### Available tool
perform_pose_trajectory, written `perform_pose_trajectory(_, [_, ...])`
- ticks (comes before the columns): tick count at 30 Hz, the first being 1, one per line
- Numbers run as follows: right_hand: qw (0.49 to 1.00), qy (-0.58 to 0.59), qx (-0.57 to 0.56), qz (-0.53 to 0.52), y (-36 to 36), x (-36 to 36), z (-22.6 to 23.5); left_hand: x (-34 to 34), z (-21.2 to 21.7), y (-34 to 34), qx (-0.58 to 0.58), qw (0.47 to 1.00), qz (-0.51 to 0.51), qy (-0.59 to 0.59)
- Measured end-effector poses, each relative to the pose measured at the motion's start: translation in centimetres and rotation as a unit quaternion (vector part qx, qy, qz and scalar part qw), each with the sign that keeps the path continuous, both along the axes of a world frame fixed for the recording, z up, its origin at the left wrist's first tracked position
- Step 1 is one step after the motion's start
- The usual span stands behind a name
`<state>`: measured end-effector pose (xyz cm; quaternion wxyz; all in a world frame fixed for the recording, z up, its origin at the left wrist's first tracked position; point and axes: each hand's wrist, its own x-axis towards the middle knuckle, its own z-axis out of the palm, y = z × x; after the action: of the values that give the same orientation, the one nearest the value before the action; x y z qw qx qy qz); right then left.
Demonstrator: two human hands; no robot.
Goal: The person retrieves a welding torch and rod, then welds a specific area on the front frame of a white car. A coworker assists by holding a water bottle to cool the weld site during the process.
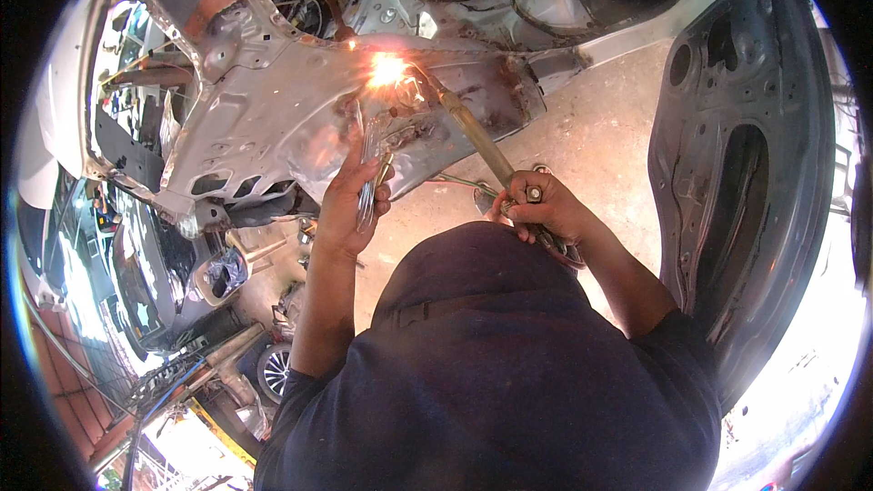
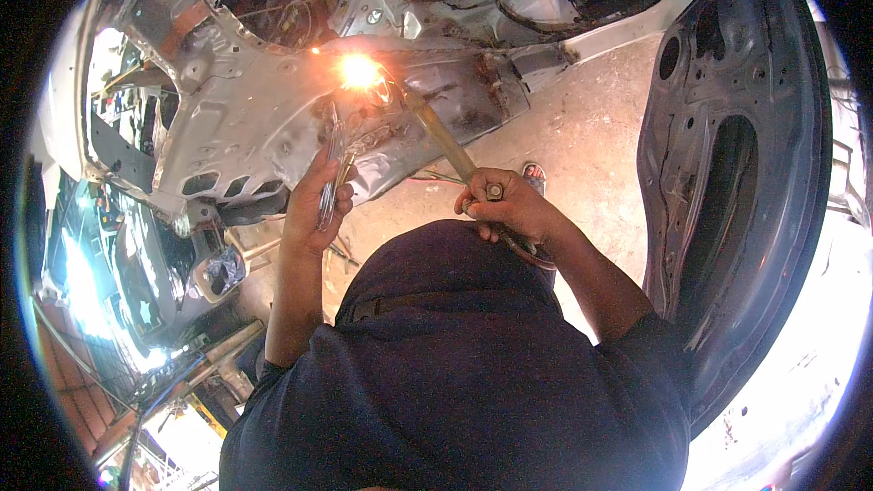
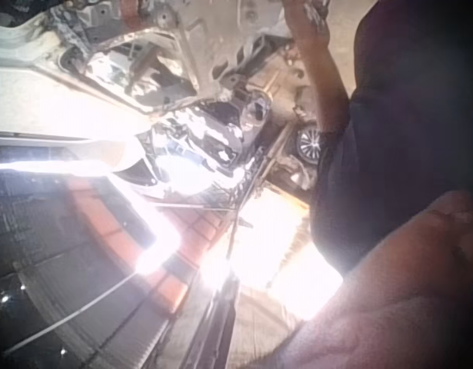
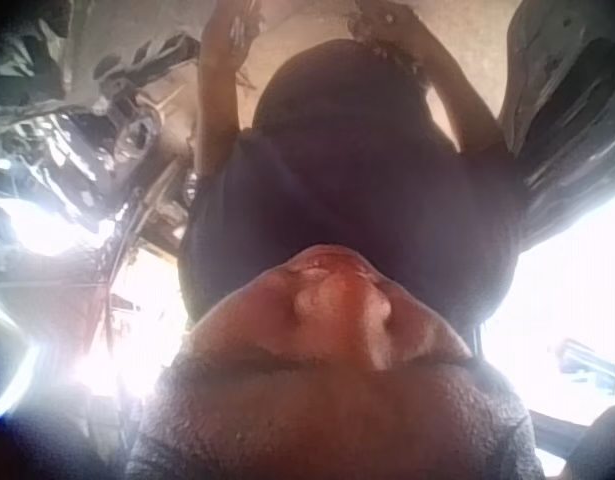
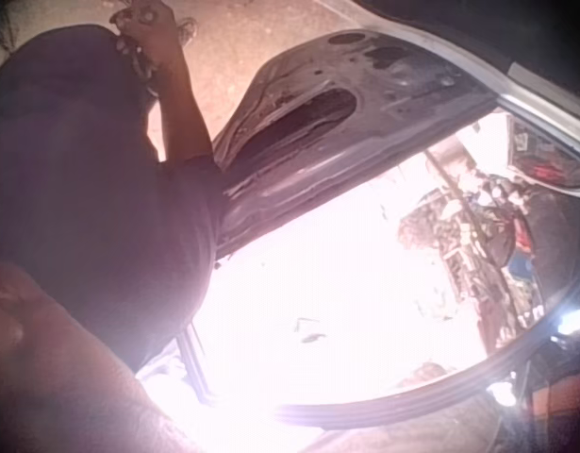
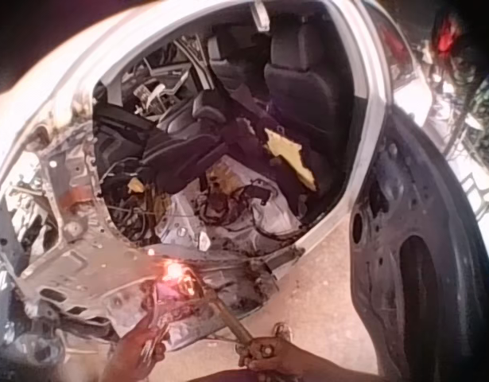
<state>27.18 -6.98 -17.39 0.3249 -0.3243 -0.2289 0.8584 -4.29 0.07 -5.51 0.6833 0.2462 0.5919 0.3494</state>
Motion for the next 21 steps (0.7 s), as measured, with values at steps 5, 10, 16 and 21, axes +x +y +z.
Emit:
perform_pose_trajectory(5, [1.0,-0.006,0.006,0.002,-0.01,0.03,-0.04,0.13,-0.01,-0.01,-0.003,1.0,0.009,0.003])
perform_pose_trajectory(10, [1.0,-0.008,0.017,0.003,-0.02,0.02,-0.26,-0.08,-0.4,0.06,0.003,1.0,0.008,0.0])
perform_pose_trajectory(16, [1.0,-0.012,0.011,0.003,-0.01,-0.08,-0.37,0.0,-0.51,0.2,0.007,1.0,0.006,-0.011])
perform_pose_trajectory(21, [1.0,0.003,0.011,0.002,-0.04,-0.05,-0.73,-0.11,-0.68,0.37,-0.004,1.0,0.006,-0.002])
